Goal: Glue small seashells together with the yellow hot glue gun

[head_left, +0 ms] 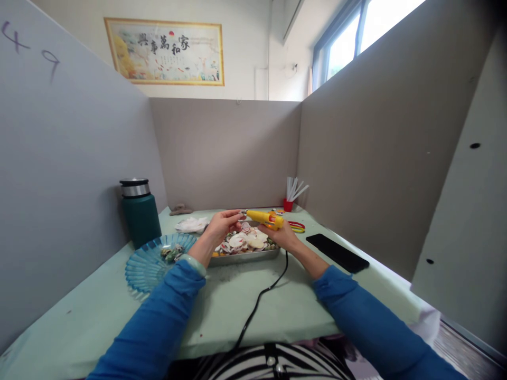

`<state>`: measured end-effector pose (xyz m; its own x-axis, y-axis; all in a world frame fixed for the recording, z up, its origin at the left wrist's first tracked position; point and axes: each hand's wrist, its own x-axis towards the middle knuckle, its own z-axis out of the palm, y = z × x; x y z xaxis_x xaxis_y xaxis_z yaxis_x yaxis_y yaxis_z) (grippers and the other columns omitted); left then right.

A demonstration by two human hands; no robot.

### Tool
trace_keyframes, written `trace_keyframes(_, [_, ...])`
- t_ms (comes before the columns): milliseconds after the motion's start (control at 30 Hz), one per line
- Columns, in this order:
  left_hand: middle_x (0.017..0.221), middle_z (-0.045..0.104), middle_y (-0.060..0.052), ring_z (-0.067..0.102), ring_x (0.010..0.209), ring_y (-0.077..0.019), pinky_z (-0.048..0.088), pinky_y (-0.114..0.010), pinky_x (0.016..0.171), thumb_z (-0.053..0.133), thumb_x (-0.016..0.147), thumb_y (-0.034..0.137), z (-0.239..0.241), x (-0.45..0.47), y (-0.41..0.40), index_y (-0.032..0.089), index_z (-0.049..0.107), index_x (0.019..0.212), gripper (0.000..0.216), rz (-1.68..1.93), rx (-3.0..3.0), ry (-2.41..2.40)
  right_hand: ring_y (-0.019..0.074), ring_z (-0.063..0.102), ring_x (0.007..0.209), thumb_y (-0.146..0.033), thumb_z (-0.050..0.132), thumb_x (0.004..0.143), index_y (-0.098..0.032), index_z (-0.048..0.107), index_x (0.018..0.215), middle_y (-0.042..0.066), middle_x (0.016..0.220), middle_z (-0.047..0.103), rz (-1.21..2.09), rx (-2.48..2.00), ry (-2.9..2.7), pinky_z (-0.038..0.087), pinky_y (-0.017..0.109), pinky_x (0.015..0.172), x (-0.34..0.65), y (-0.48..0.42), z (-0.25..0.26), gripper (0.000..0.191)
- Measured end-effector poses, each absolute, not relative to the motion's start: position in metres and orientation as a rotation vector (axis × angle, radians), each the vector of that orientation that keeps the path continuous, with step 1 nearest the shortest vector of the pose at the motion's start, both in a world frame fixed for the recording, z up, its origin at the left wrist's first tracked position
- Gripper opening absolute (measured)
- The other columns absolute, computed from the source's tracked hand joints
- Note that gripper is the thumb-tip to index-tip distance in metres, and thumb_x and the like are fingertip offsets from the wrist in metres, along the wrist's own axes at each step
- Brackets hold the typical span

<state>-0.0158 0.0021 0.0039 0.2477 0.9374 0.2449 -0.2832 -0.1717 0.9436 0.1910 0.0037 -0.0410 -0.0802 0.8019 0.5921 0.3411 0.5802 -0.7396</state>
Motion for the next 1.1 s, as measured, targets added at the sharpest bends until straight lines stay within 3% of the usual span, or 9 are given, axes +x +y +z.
trace_keyframes(800, [0.086,0.069,-0.014,0.055,0.05,-0.0076,0.049,-0.024,0.053,0.071,0.071,0.022,0.0,-0.016,0.006,0.006,0.067,0.094,0.028,1.301,1.334,0.763,0.0159,0.057,0.061,-0.043,0.067,0.066,-0.014,0.07,0.08,0.003,0.069,0.066,0.492,-1.019,-1.635,0.044,0.026,0.056,0.188,-0.004,-0.036,0.032])
trace_keyframes(1100, [0.088,0.069,-0.012,0.054,0.049,-0.0053,0.049,-0.023,0.053,0.075,0.067,0.016,0.001,-0.015,0.006,0.007,0.069,0.094,0.03,1.297,1.317,0.723,0.0161,0.057,0.059,-0.043,0.066,0.067,-0.017,0.07,0.079,0.003,0.068,0.066,0.462,-1.007,-1.62,0.045,0.027,0.055,0.19,0.003,-0.041,0.029])
